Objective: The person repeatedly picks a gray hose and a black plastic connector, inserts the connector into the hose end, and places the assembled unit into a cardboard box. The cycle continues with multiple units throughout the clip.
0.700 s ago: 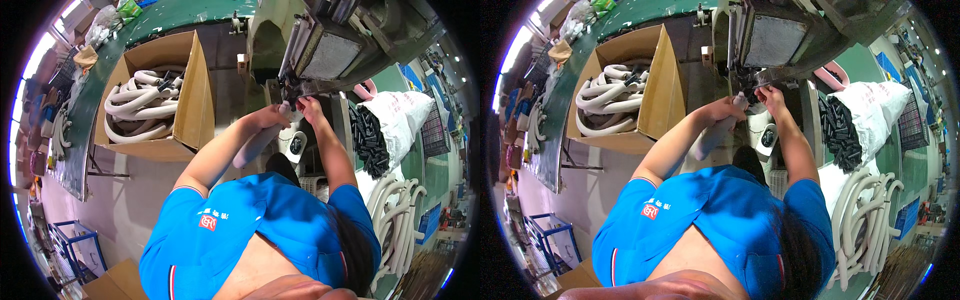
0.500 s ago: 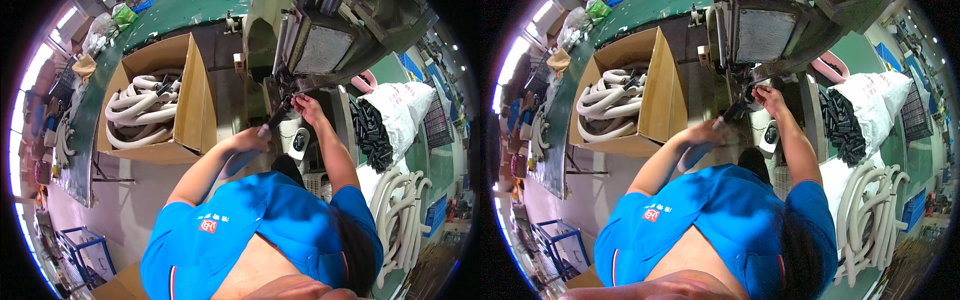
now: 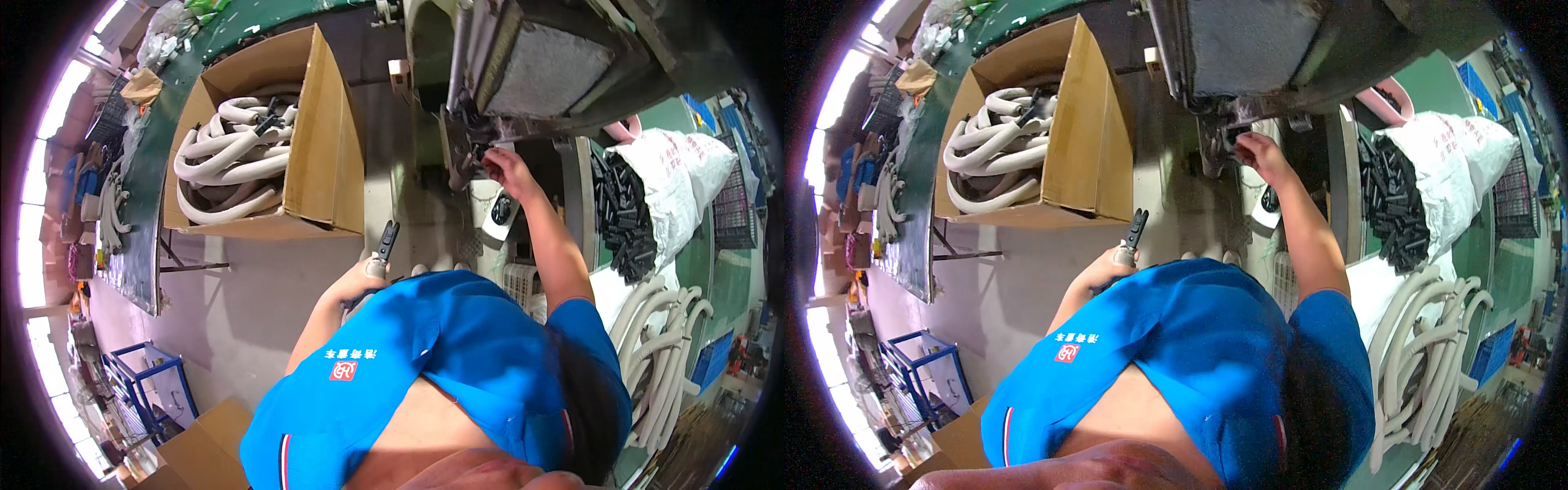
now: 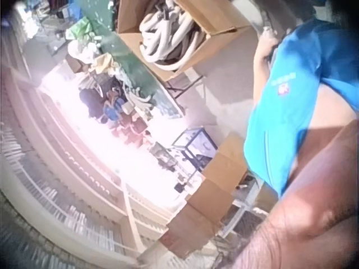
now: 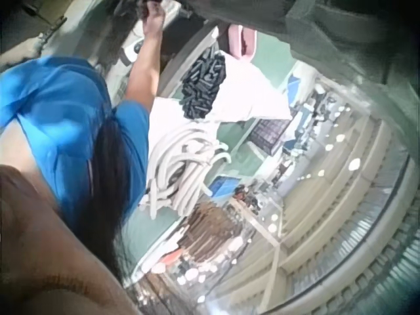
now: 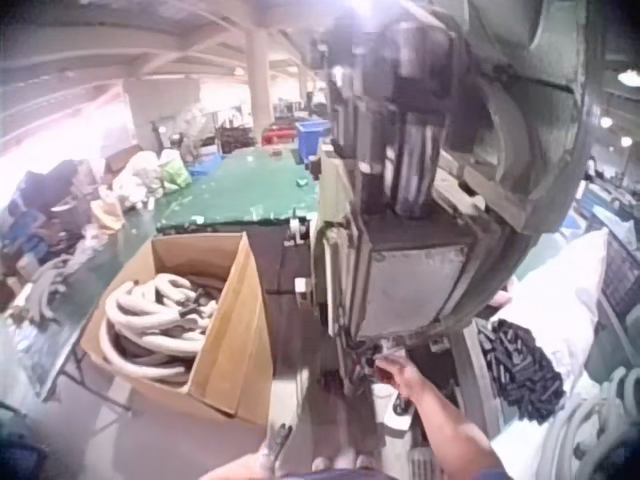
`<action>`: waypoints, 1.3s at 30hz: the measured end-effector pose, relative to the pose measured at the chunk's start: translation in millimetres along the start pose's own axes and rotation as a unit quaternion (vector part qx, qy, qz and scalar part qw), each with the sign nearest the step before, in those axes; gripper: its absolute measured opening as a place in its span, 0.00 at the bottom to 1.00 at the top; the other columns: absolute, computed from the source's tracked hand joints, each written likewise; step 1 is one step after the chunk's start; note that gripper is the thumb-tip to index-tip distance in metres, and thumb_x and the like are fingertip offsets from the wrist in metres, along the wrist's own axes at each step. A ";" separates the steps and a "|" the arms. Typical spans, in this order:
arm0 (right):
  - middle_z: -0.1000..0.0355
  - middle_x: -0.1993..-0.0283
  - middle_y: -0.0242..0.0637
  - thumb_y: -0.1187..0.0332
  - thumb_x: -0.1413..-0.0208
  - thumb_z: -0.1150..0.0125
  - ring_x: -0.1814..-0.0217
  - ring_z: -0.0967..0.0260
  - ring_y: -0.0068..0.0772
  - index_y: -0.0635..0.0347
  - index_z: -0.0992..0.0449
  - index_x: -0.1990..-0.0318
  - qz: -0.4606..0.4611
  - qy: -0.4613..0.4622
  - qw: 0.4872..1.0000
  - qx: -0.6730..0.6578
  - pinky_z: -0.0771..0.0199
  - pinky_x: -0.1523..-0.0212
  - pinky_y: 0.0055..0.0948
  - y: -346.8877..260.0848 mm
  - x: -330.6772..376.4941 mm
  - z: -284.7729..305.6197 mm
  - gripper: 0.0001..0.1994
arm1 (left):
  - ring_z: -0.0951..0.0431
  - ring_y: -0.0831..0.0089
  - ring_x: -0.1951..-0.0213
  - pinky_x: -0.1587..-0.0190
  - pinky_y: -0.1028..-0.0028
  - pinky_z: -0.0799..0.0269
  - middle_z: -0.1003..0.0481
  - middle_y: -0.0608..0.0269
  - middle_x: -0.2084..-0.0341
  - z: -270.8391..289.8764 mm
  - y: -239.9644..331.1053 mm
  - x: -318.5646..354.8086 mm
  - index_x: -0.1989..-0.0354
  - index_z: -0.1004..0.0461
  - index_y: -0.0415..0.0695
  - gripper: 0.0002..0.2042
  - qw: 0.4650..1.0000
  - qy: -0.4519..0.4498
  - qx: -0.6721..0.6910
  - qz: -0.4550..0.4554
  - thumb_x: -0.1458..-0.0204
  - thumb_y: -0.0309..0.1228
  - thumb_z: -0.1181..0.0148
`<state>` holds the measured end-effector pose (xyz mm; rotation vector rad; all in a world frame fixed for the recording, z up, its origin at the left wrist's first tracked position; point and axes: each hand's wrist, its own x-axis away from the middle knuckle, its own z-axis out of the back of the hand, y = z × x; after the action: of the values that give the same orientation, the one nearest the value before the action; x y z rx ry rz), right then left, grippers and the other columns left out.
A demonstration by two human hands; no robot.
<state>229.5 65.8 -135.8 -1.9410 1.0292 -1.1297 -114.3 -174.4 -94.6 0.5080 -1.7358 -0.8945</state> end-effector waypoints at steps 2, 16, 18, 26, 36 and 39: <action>0.27 0.74 0.37 0.72 0.51 0.42 0.73 0.29 0.32 0.63 0.26 0.68 0.074 0.010 0.935 0.346 0.31 0.72 0.31 22.2 -6.6 11.8 0.04 | 0.33 0.80 0.70 0.65 0.78 0.34 0.32 0.70 0.74 -6.0 5.8 5.1 0.65 0.33 0.44 0.18 1.000 -0.012 0.009 0.020 0.66 0.29 0.34; 0.28 0.63 0.51 0.68 0.54 0.49 0.58 0.31 0.55 0.59 0.25 0.66 0.189 -0.012 0.693 0.696 0.31 0.58 0.43 -12.0 -52.2 -8.5 0.10 | 0.31 0.78 0.67 0.62 0.76 0.34 0.30 0.67 0.71 -30.0 18.5 1.6 0.62 0.31 0.43 0.21 0.993 0.081 -0.082 -0.011 0.67 0.31 0.32; 0.32 0.53 0.53 0.66 0.50 0.51 0.51 0.35 0.56 0.57 0.31 0.54 0.208 0.023 0.709 0.673 0.35 0.53 0.45 -21.4 -54.3 -8.2 0.16 | 0.31 0.77 0.68 0.62 0.76 0.34 0.30 0.67 0.72 -33.8 16.2 7.0 0.62 0.31 0.43 0.21 0.994 0.091 -0.068 0.002 0.67 0.30 0.32; 0.32 0.47 0.46 0.62 0.45 0.56 0.48 0.34 0.50 0.54 0.30 0.50 0.067 -0.025 0.614 0.786 0.34 0.51 0.39 13.2 -110.7 17.1 0.16 | 0.33 0.77 0.71 0.66 0.77 0.35 0.32 0.67 0.74 -54.1 27.4 22.9 0.64 0.32 0.43 0.20 0.991 0.129 -0.042 0.009 0.67 0.30 0.32; 0.29 0.52 0.46 0.67 0.47 0.55 0.55 0.32 0.48 0.56 0.27 0.55 0.065 -0.084 0.660 0.744 0.32 0.55 0.35 48.0 -144.6 62.2 0.14 | 0.33 0.79 0.73 0.69 0.78 0.36 0.33 0.69 0.75 -72.5 33.9 22.4 0.65 0.33 0.44 0.19 0.994 0.109 0.007 -0.001 0.66 0.29 0.31; 0.29 0.53 0.44 0.70 0.48 0.55 0.56 0.32 0.45 0.56 0.26 0.58 0.120 -0.148 0.517 0.835 0.32 0.55 0.34 40.7 -125.2 21.6 0.12 | 0.33 0.79 0.74 0.70 0.78 0.37 0.33 0.69 0.76 -76.8 26.5 29.1 0.65 0.33 0.43 0.20 0.992 0.127 0.007 0.009 0.66 0.30 0.31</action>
<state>197.0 158.4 -226.2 -0.2591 -0.2421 -0.8335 -50.1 -202.9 -44.6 0.5881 -1.5134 -0.7702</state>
